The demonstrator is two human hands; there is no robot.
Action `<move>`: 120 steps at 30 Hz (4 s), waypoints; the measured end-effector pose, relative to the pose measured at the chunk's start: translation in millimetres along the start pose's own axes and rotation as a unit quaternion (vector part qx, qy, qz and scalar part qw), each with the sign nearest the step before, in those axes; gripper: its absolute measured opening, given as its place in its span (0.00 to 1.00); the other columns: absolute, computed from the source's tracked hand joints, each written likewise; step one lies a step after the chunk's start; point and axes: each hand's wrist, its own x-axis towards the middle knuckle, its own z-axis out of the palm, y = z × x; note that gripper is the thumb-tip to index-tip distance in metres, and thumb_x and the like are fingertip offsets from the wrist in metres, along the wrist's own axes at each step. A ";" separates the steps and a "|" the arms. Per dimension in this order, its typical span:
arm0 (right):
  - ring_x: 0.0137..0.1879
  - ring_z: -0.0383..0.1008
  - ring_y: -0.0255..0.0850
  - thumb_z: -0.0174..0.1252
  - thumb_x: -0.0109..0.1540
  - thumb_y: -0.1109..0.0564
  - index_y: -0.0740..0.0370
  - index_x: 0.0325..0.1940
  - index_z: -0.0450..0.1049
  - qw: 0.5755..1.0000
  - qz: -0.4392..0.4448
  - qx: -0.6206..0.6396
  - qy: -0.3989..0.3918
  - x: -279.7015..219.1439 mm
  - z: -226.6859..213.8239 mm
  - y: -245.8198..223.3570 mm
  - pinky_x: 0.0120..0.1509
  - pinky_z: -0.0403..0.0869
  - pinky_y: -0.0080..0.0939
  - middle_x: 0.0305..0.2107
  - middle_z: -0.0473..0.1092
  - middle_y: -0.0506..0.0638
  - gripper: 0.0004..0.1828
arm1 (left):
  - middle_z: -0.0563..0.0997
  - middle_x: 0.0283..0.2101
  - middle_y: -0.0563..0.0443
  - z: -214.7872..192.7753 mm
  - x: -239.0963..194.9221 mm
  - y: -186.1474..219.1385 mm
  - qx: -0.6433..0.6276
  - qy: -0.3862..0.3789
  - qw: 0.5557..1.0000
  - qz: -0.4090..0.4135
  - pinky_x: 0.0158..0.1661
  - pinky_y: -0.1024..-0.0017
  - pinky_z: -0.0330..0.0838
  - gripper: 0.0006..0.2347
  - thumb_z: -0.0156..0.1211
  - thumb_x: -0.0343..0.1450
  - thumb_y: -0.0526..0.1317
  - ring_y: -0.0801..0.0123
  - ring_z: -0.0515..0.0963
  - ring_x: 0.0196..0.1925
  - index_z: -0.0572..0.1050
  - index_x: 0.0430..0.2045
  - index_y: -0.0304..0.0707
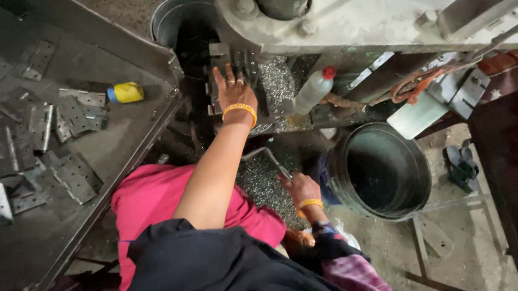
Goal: The person picks up metal hinges from a tray and places them into a stamping machine one by one to process them.
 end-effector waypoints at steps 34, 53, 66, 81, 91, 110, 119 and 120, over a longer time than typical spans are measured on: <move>0.55 0.78 0.58 0.53 0.62 0.29 0.58 0.47 0.80 0.993 -0.031 -0.111 0.002 17.1 -66.4 -27.5 0.58 0.75 0.56 0.46 0.77 0.61 0.31 | 0.70 0.68 0.44 7.3 -64.4 3.7 0.025 0.048 0.997 0.047 0.70 0.41 0.35 0.17 0.45 0.75 0.41 0.51 0.54 0.77 0.77 0.55 0.39; 0.50 0.79 0.63 0.55 0.60 0.28 0.57 0.45 0.81 0.999 -0.019 0.018 -0.033 5.0 5.1 23.3 0.52 0.76 0.59 0.39 0.77 0.65 0.31 | 0.72 0.68 0.49 -3.1 -67.2 3.7 -0.045 0.117 0.992 0.016 0.71 0.40 0.34 0.18 0.46 0.74 0.39 0.57 0.61 0.73 0.77 0.57 0.40; 0.54 0.77 0.61 0.52 0.60 0.23 0.58 0.45 0.80 1.000 0.023 -0.010 -0.014 -2.3 7.7 5.1 0.58 0.75 0.57 0.43 0.78 0.63 0.37 | 0.68 0.69 0.53 8.2 -42.4 1.5 -0.025 0.102 0.994 0.006 0.69 0.37 0.33 0.19 0.45 0.73 0.40 0.54 0.55 0.75 0.76 0.57 0.43; 0.52 0.75 0.63 0.57 0.59 0.27 0.53 0.46 0.81 0.999 0.014 0.016 -0.048 21.9 4.9 11.3 0.54 0.75 0.59 0.41 0.76 0.64 0.31 | 0.64 0.71 0.51 4.4 -41.2 -6.0 -0.047 0.048 0.997 0.024 0.67 0.32 0.28 0.21 0.41 0.74 0.41 0.51 0.51 0.77 0.69 0.63 0.43; 0.49 0.78 0.62 0.53 0.62 0.27 0.56 0.44 0.80 1.000 0.017 -0.021 -0.007 0.7 -0.2 -1.6 0.53 0.75 0.58 0.40 0.77 0.63 0.32 | 0.66 0.70 0.47 -2.6 -4.8 6.9 0.039 0.070 0.997 -0.018 0.68 0.37 0.31 0.21 0.39 0.75 0.39 0.48 0.52 0.76 0.70 0.63 0.39; 0.58 0.77 0.59 0.49 0.59 0.20 0.51 0.51 0.81 0.991 0.021 -0.127 -0.040 11.7 -42.0 -16.9 0.59 0.75 0.59 0.49 0.78 0.60 0.38 | 0.80 0.56 0.46 105.3 -128.8 -387.9 -0.011 0.185 0.934 -0.305 0.64 0.46 0.58 0.08 0.55 0.79 0.36 0.52 0.71 0.65 0.79 0.49 0.40; 0.49 0.75 0.57 0.66 0.59 0.41 0.61 0.51 0.72 0.924 -0.206 -0.044 0.320 -38.3 -59.5 -86.8 0.52 0.73 0.55 0.42 0.75 0.59 0.26 | 0.80 0.49 0.41 63.5 -163.8 -303.5 -0.045 0.198 0.944 -0.259 0.53 0.53 0.72 0.08 0.62 0.71 0.34 0.47 0.76 0.56 0.79 0.43 0.44; 0.48 0.75 0.55 0.69 0.57 0.46 0.61 0.50 0.73 0.916 -0.224 0.011 0.333 -47.8 -59.2 -109.8 0.52 0.73 0.55 0.40 0.75 0.56 0.24 | 0.80 0.48 0.39 61.9 -169.8 -288.1 -0.107 0.225 0.935 -0.253 0.49 0.52 0.73 0.11 0.64 0.67 0.33 0.44 0.77 0.53 0.79 0.42 0.42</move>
